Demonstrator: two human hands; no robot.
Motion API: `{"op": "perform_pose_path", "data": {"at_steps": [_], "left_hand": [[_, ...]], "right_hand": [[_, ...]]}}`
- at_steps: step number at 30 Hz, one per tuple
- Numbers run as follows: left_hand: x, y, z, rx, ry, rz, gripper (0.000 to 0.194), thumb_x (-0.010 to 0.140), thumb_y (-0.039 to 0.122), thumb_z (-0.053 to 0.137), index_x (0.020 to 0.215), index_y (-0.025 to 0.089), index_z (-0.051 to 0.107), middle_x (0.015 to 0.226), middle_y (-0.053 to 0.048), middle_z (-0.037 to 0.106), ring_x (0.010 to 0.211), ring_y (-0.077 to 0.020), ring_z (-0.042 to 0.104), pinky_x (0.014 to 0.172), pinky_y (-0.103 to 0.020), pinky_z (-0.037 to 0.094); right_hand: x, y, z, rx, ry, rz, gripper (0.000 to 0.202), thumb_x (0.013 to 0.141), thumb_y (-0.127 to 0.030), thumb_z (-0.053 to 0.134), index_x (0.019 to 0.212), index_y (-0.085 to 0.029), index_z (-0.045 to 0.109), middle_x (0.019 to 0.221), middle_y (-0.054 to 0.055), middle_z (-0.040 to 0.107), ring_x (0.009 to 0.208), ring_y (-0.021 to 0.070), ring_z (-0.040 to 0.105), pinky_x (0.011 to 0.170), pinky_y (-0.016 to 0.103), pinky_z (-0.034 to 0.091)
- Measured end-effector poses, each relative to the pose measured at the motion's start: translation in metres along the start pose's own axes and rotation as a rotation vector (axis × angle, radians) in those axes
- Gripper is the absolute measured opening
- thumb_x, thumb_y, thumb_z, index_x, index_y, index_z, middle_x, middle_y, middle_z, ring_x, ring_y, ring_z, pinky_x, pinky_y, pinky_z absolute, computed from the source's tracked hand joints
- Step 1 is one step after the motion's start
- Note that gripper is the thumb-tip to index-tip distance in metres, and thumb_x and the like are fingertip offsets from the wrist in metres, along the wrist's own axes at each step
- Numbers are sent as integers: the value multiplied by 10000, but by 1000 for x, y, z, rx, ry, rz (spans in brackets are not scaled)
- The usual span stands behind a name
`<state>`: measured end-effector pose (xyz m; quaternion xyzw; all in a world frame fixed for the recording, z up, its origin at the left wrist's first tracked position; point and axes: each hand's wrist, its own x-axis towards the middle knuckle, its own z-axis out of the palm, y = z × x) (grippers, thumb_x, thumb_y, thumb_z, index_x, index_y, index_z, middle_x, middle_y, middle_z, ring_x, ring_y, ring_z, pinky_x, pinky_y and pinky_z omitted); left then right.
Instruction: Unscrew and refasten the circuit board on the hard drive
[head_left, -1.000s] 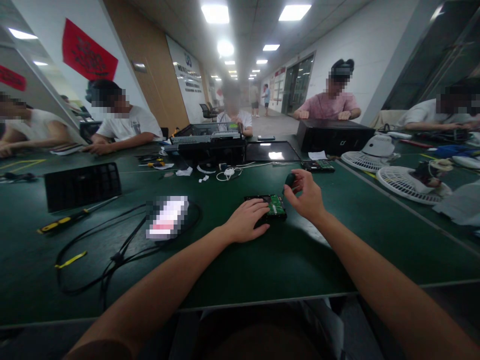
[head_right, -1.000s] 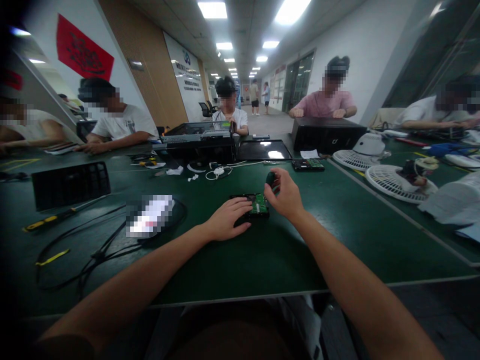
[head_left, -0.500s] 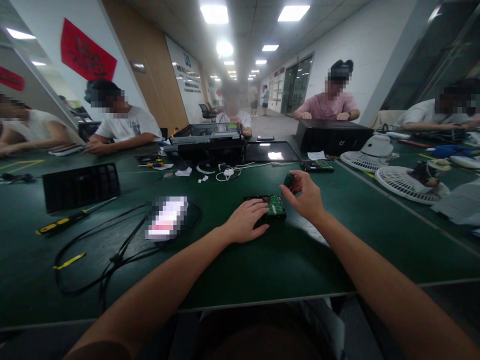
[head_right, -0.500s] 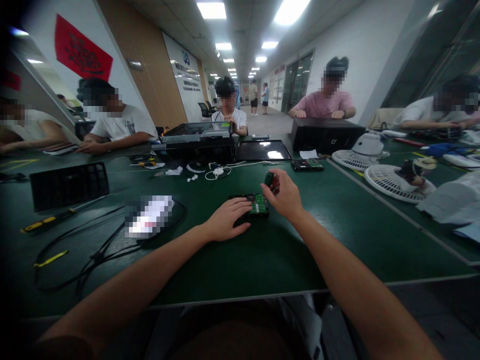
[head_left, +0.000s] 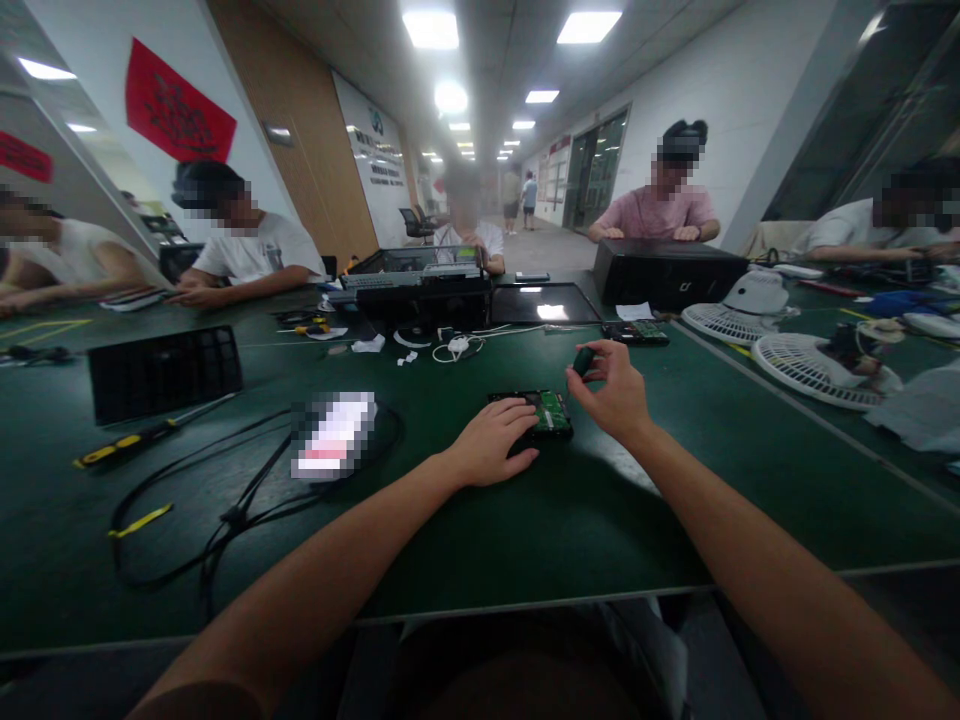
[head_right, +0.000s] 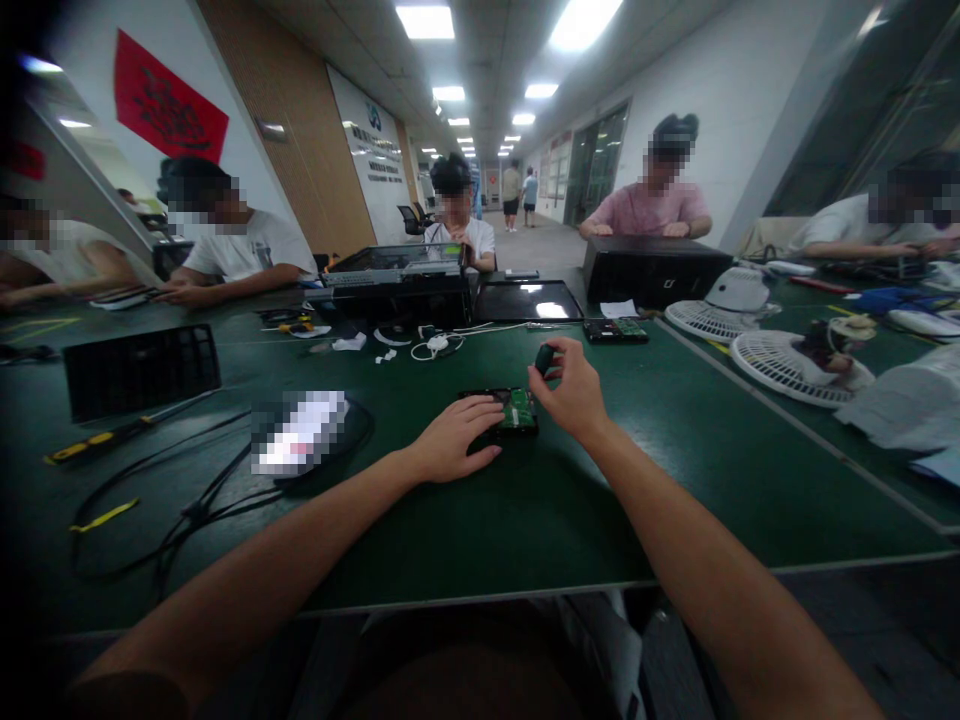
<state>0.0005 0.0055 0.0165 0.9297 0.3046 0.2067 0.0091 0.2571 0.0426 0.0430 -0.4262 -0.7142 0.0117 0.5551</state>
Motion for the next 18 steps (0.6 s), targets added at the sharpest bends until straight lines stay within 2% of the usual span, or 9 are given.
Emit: {"op": "perform_pose_path", "data": {"at_steps": [12, 18], "left_hand": [[0, 0, -1, 11, -14, 1, 540, 1010, 467, 620, 1453, 162, 583, 1529, -142, 595, 1491, -335, 470, 1251, -556, 379], [0, -2, 0, 16, -18, 0, 545, 1015, 479, 611, 1458, 163, 579, 1536, -139, 589, 1499, -332, 460, 1252, -551, 378]], "right_hand": [[0, -1, -2, -141, 20, -89, 461, 917, -446, 731, 1301, -240, 578, 1041, 85, 733, 729, 206, 703, 681, 393, 623], [-1, -3, -4, -122, -8, -110, 428, 938, -358, 671, 1327, -242, 537, 1125, 83, 721, 752, 197, 703, 683, 376, 611]]}}
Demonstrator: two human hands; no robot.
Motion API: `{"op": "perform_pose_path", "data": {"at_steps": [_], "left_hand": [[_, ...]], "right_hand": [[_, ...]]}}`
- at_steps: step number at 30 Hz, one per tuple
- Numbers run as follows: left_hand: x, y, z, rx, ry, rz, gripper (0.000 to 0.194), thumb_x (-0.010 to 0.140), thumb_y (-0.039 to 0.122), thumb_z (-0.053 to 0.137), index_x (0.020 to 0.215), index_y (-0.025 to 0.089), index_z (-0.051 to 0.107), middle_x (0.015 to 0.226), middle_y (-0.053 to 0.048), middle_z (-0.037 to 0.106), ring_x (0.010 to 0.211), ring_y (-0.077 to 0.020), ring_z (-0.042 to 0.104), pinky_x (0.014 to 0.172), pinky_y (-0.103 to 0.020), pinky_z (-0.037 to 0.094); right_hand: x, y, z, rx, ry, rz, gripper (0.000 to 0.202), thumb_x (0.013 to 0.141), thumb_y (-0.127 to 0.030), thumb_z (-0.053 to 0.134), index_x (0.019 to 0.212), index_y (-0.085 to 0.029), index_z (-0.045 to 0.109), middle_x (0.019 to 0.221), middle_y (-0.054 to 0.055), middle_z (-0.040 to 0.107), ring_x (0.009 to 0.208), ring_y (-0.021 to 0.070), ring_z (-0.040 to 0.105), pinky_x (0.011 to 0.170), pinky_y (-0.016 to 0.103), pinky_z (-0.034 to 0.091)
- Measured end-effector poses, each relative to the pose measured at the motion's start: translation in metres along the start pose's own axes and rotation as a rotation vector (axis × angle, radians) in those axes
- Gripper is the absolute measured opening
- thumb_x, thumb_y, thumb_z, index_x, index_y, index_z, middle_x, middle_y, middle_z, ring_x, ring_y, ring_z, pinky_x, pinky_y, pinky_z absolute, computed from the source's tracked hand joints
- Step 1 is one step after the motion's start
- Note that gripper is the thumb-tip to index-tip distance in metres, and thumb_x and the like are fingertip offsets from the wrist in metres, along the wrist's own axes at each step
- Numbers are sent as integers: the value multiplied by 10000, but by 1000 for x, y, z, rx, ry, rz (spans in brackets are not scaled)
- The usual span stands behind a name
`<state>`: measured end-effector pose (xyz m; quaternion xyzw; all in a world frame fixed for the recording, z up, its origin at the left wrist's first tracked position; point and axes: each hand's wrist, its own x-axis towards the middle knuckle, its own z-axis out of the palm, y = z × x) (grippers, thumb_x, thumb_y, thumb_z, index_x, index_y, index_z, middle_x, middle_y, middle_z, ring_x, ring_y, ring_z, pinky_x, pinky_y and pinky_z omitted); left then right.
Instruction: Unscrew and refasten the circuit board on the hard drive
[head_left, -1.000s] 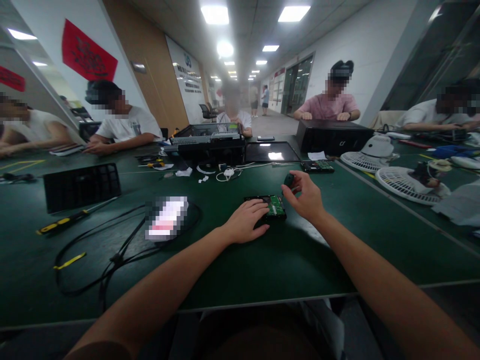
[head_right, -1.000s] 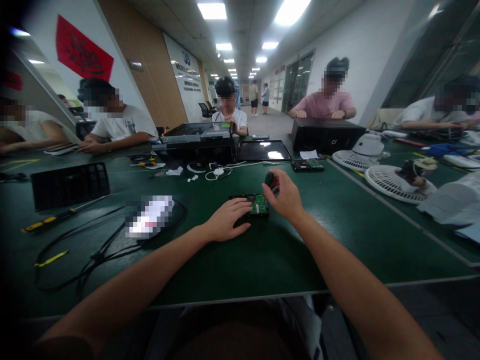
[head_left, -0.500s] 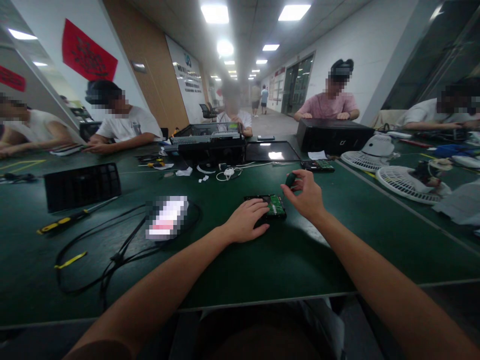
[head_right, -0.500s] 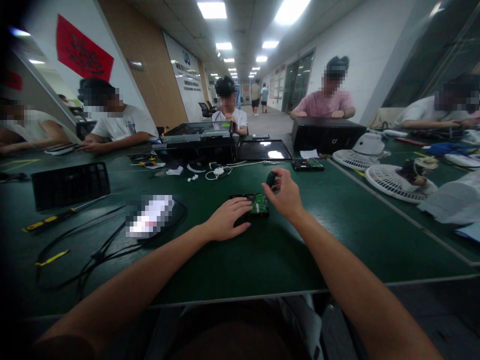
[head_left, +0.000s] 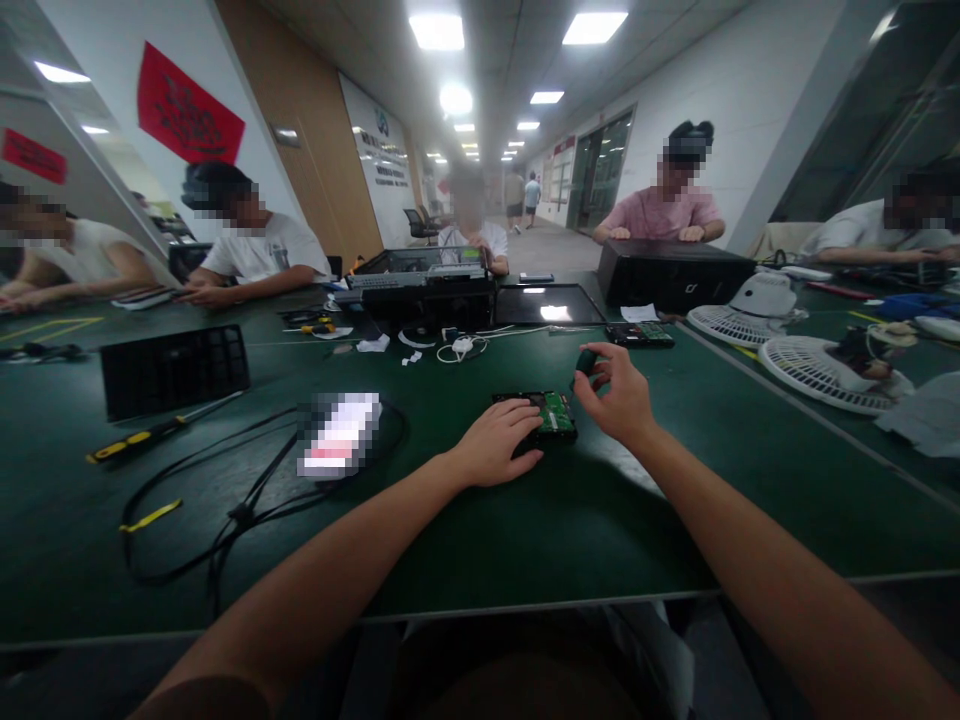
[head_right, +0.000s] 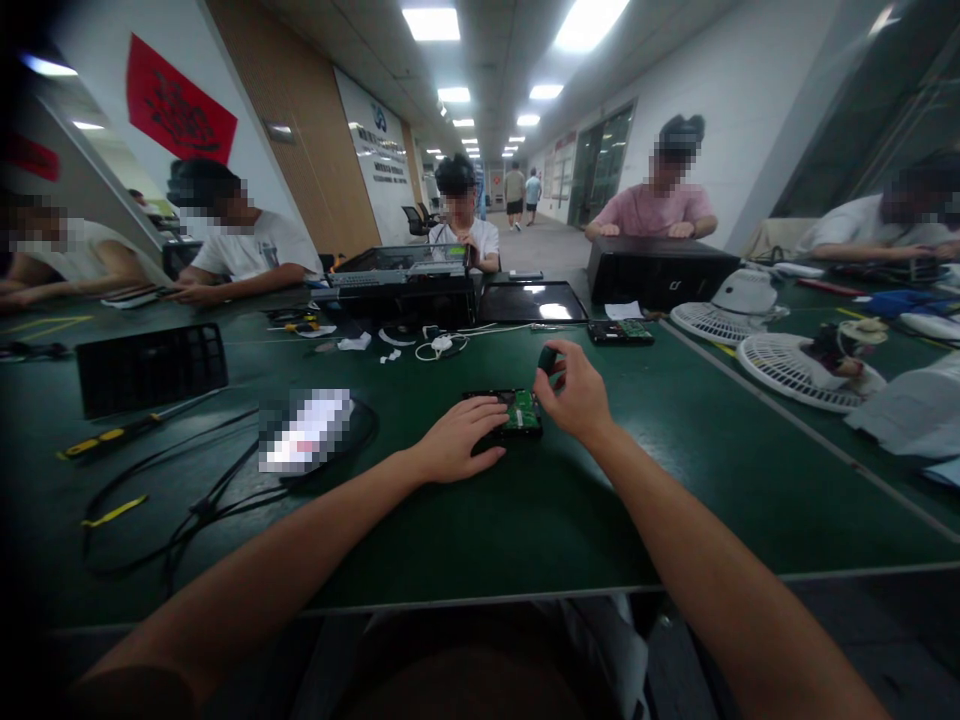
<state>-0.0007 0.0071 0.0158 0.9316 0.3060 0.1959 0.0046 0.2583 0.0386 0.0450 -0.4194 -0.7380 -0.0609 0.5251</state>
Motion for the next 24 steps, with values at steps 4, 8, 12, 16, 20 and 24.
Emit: {"op": "perform_pose_path", "data": {"at_steps": [4, 8, 12, 16, 20, 24], "left_hand": [[0, 0, 0, -9, 8, 3, 544, 1014, 468, 617, 1463, 163, 575, 1537, -141, 587, 1497, -330, 462, 1250, -550, 380], [0, 0, 1, -14, 18, 2, 540, 1004, 465, 634, 1455, 171, 582, 1527, -144, 594, 1498, -334, 463, 1244, -553, 386], [0, -1, 2, -8, 13, -2, 535, 1005, 468, 631, 1458, 188, 583, 1524, -133, 598, 1493, -327, 471, 1243, -550, 389], [0, 0, 1, -2, 9, 4, 538, 1010, 466, 622, 1457, 170, 582, 1532, -138, 592, 1498, -327, 464, 1252, -544, 379], [0, 1, 0, -8, 8, -5, 531, 1011, 469, 621, 1458, 184, 583, 1536, -133, 590, 1499, -324, 464, 1250, -546, 382], [1, 2, -2, -15, -5, -3, 538, 1012, 474, 619, 1462, 183, 575, 1536, -137, 590, 1505, -328, 458, 1253, -558, 376]], "right_hand": [[1, 1, 0, -48, 26, -17, 427, 930, -384, 703, 1306, -242, 559, 1054, 68, 687, 720, 193, 665, 694, 393, 604], [3, 0, -2, -51, 29, -56, 407, 926, -399, 715, 1278, -250, 577, 1036, 58, 638, 704, 185, 633, 683, 393, 600], [3, -2, -3, -10, -2, -70, 425, 929, -319, 677, 1328, -254, 549, 1119, 84, 648, 789, 210, 673, 750, 423, 617], [2, -3, -1, 0, 2, -27, 457, 906, -283, 684, 1336, -250, 531, 1117, 83, 670, 788, 214, 687, 797, 447, 620], [3, -2, -1, -19, 13, -16, 435, 907, -309, 697, 1311, -249, 547, 1117, 80, 632, 732, 188, 658, 767, 433, 614], [4, -3, -3, -10, -5, -21, 408, 911, -320, 702, 1292, -253, 571, 1122, 70, 593, 681, 159, 620, 705, 398, 607]]}}
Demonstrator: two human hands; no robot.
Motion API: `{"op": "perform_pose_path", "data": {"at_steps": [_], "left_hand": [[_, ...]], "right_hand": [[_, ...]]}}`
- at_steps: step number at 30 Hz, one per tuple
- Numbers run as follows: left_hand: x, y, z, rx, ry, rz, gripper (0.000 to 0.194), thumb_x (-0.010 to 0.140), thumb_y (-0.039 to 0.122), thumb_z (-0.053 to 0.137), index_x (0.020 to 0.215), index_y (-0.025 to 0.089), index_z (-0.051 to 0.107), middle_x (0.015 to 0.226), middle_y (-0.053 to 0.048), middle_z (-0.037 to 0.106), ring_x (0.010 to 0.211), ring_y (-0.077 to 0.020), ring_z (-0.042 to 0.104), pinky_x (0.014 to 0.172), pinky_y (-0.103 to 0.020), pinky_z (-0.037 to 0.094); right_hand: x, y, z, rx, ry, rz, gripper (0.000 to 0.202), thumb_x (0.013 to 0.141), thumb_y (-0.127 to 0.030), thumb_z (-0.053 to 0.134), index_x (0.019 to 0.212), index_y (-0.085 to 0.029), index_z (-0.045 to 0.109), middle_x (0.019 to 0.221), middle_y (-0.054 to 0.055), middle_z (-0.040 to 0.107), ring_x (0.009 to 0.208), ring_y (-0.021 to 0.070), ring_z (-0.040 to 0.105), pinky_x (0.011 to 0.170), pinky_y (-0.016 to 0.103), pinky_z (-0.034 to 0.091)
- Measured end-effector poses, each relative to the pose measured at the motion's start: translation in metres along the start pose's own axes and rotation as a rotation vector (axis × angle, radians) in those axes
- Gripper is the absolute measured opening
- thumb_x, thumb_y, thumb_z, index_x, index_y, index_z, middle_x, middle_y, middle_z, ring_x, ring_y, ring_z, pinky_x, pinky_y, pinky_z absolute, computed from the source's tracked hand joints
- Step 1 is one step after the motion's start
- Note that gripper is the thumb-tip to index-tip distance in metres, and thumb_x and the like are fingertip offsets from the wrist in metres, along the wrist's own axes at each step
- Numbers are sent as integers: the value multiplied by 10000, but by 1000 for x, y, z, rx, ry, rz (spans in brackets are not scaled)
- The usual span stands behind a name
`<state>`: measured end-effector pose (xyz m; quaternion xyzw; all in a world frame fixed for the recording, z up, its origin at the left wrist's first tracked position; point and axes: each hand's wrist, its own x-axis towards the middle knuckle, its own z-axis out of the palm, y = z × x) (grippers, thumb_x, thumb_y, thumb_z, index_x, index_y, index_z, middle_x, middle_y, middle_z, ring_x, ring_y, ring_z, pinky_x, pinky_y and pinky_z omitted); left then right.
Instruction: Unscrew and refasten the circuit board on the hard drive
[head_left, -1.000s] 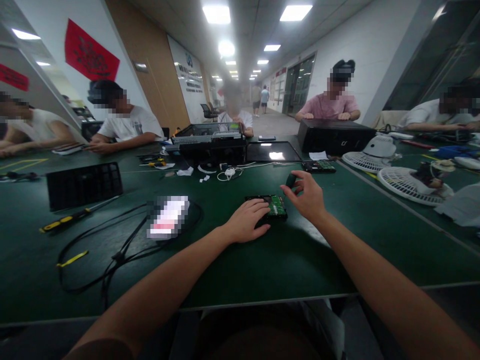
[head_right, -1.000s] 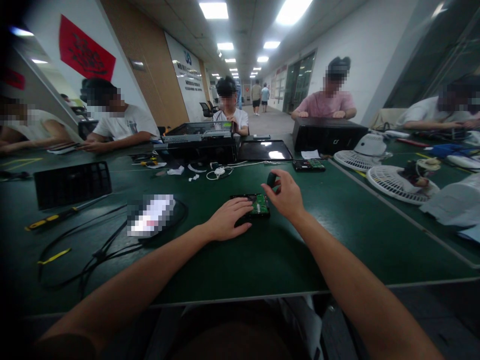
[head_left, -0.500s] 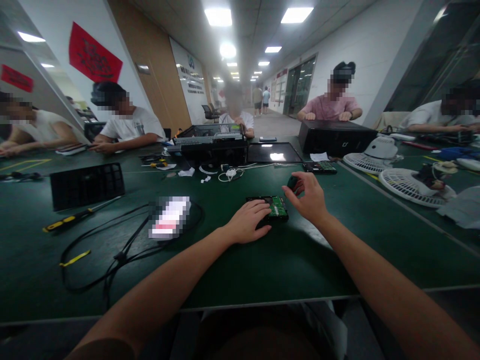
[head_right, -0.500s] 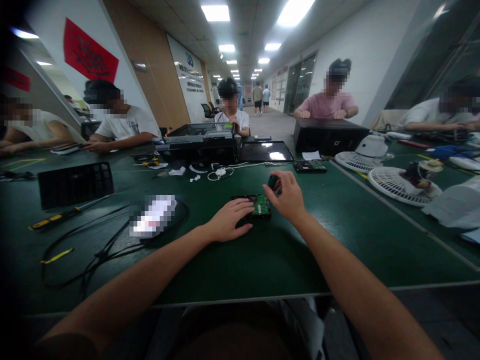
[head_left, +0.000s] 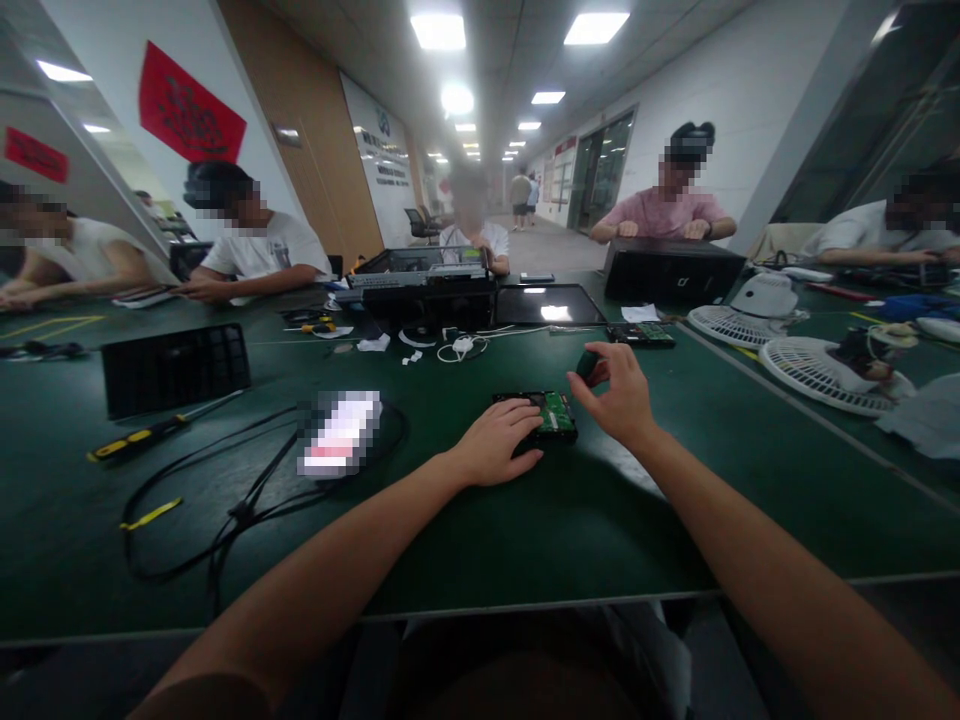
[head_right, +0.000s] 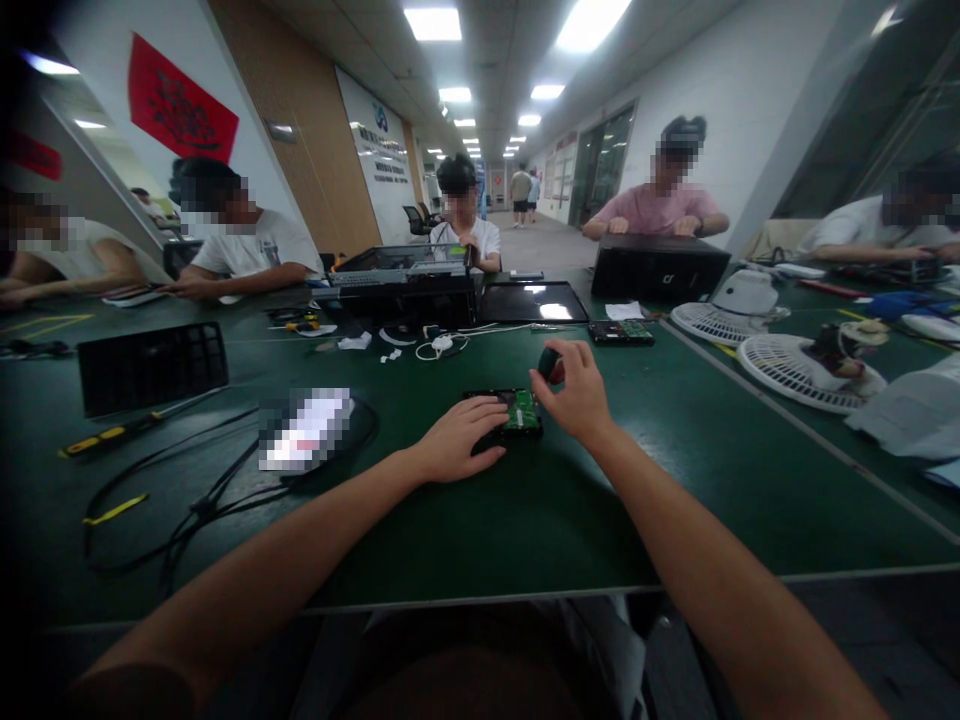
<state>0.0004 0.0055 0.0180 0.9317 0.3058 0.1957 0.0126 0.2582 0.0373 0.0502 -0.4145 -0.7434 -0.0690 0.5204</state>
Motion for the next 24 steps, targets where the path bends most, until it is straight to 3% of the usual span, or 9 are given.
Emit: {"op": "perform_pose_path", "data": {"at_steps": [7, 12, 17, 24], "left_hand": [[-1, 0, 0, 6, 4, 1, 535, 1013, 469, 616, 1457, 173, 577, 1536, -139, 588, 1496, -332, 467, 1249, -560, 381], [-1, -3, 4, 4, 17, 7, 536, 1010, 467, 624, 1462, 182, 575, 1528, -138, 594, 1497, -325, 467, 1257, -551, 372], [-1, -3, 5, 0, 24, 7, 531, 1004, 457, 632, 1456, 183, 584, 1527, -138, 594, 1495, -326, 467, 1250, -542, 384], [-1, -3, 3, 6, 13, 0, 546, 1009, 465, 621, 1469, 175, 575, 1532, -137, 591, 1497, -327, 464, 1256, -547, 373]], "right_hand": [[0, -2, -1, 20, -12, -20, 419, 927, -311, 690, 1329, -252, 586, 1115, 77, 576, 687, 164, 603, 701, 405, 610], [1, 0, 0, -23, 10, -69, 401, 981, -261, 581, 1382, -262, 581, 1116, 98, 625, 875, 239, 646, 855, 478, 610], [-1, 5, 2, 13, 39, -73, 384, 976, -269, 612, 1358, -238, 594, 1197, 126, 668, 977, 264, 697, 846, 459, 635], [-6, 8, 7, 85, 75, 29, 499, 936, -346, 694, 1386, -232, 508, 1169, 117, 720, 885, 248, 751, 829, 453, 643]]}}
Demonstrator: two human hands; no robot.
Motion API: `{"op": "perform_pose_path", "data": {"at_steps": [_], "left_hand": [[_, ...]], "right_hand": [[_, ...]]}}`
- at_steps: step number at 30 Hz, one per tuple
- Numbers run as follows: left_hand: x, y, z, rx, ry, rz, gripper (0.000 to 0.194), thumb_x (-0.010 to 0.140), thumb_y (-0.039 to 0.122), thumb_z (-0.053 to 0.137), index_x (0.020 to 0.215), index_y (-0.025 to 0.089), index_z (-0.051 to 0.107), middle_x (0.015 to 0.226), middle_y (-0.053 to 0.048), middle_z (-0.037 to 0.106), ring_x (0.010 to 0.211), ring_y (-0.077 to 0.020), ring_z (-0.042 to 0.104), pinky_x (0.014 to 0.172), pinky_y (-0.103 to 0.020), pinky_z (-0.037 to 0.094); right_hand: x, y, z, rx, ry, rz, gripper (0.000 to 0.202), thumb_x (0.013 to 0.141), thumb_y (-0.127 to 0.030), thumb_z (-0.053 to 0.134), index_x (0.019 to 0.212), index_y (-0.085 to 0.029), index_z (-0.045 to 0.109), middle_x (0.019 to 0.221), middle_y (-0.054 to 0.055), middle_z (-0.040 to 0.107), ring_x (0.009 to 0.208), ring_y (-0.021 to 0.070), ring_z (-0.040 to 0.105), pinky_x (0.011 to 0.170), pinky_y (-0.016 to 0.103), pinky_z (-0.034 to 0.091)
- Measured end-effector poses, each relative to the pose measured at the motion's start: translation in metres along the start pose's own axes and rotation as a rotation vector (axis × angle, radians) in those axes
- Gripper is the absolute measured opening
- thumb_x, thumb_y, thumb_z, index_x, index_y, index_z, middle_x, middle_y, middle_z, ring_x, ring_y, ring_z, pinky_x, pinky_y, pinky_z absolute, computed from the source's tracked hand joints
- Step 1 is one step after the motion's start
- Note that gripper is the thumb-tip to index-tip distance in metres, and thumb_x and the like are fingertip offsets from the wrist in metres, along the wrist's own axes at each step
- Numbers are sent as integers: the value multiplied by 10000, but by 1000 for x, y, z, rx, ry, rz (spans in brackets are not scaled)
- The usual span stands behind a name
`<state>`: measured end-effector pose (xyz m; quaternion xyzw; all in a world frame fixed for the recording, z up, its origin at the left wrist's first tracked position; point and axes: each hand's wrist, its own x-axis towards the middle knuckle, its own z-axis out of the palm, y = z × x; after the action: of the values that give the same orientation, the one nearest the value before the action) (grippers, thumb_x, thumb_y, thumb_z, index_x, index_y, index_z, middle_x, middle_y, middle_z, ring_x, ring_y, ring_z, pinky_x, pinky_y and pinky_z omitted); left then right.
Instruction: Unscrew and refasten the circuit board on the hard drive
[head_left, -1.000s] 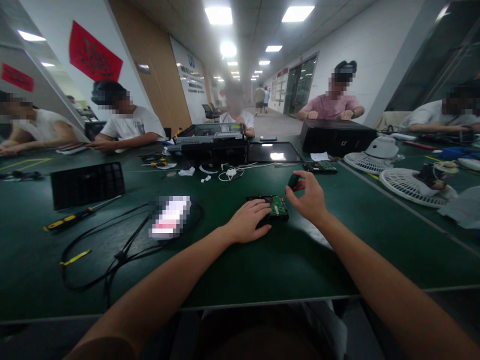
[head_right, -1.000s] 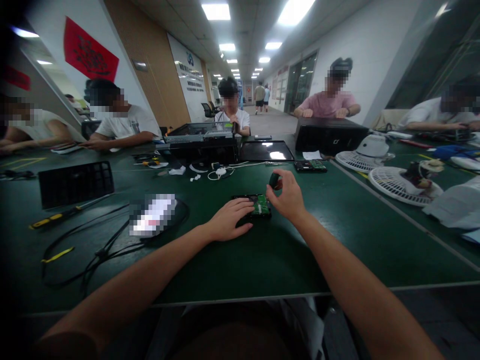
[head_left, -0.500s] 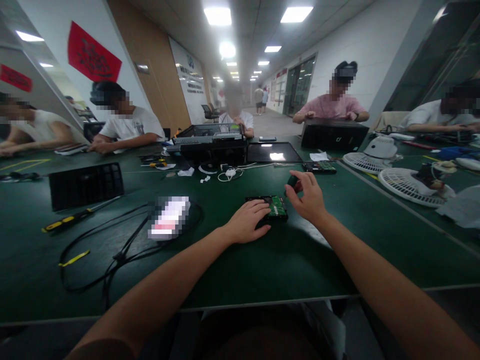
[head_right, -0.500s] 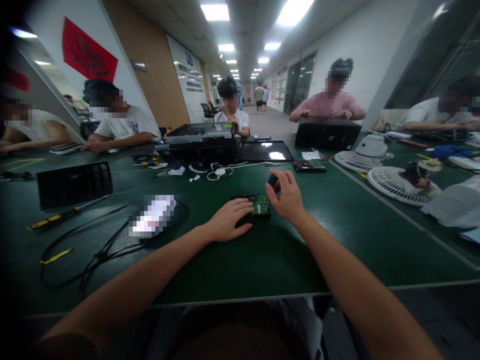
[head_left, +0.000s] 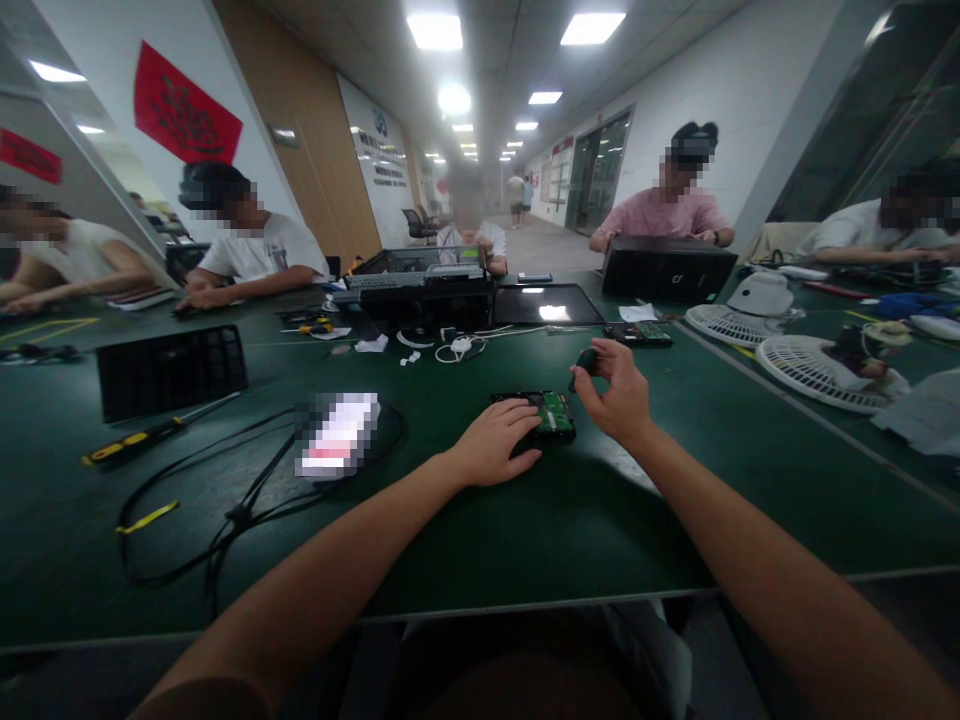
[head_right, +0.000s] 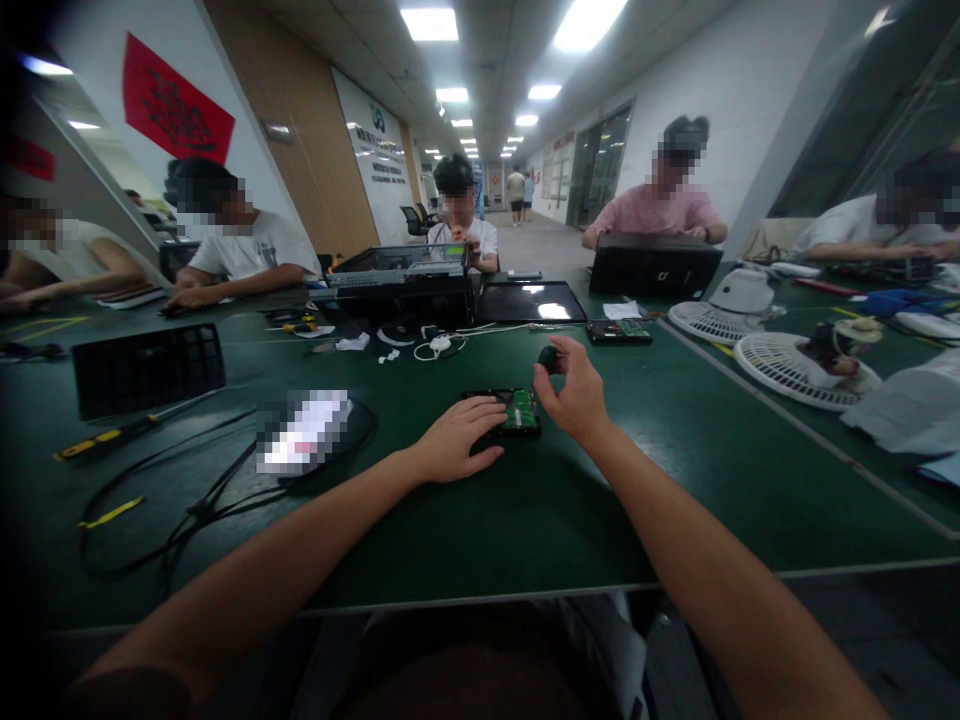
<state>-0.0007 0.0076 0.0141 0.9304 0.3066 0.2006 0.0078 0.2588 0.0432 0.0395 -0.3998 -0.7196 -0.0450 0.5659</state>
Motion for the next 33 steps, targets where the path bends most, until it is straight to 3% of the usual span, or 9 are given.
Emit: {"op": "perform_pose_path", "data": {"at_steps": [14, 33], "left_hand": [[-1, 0, -2, -11, -3, -5, 540, 1006, 463, 625, 1470, 192, 575, 1529, -131, 596, 1501, -329, 462, 1260, -560, 367], [0, 0, 0, -5, 6, 3, 532, 1007, 468, 618, 1455, 182, 587, 1529, -136, 596, 1495, -325, 468, 1254, -543, 376]], "right_hand": [[1, -10, -2, -44, -4, 3, 380, 931, -370, 693, 1258, -261, 534, 981, 55, 726, 821, 241, 746, 792, 448, 639], [1, -10, -3, -65, 10, -5, 402, 924, -377, 698, 1274, -248, 549, 1021, 68, 743, 782, 232, 755, 785, 430, 637]]}}
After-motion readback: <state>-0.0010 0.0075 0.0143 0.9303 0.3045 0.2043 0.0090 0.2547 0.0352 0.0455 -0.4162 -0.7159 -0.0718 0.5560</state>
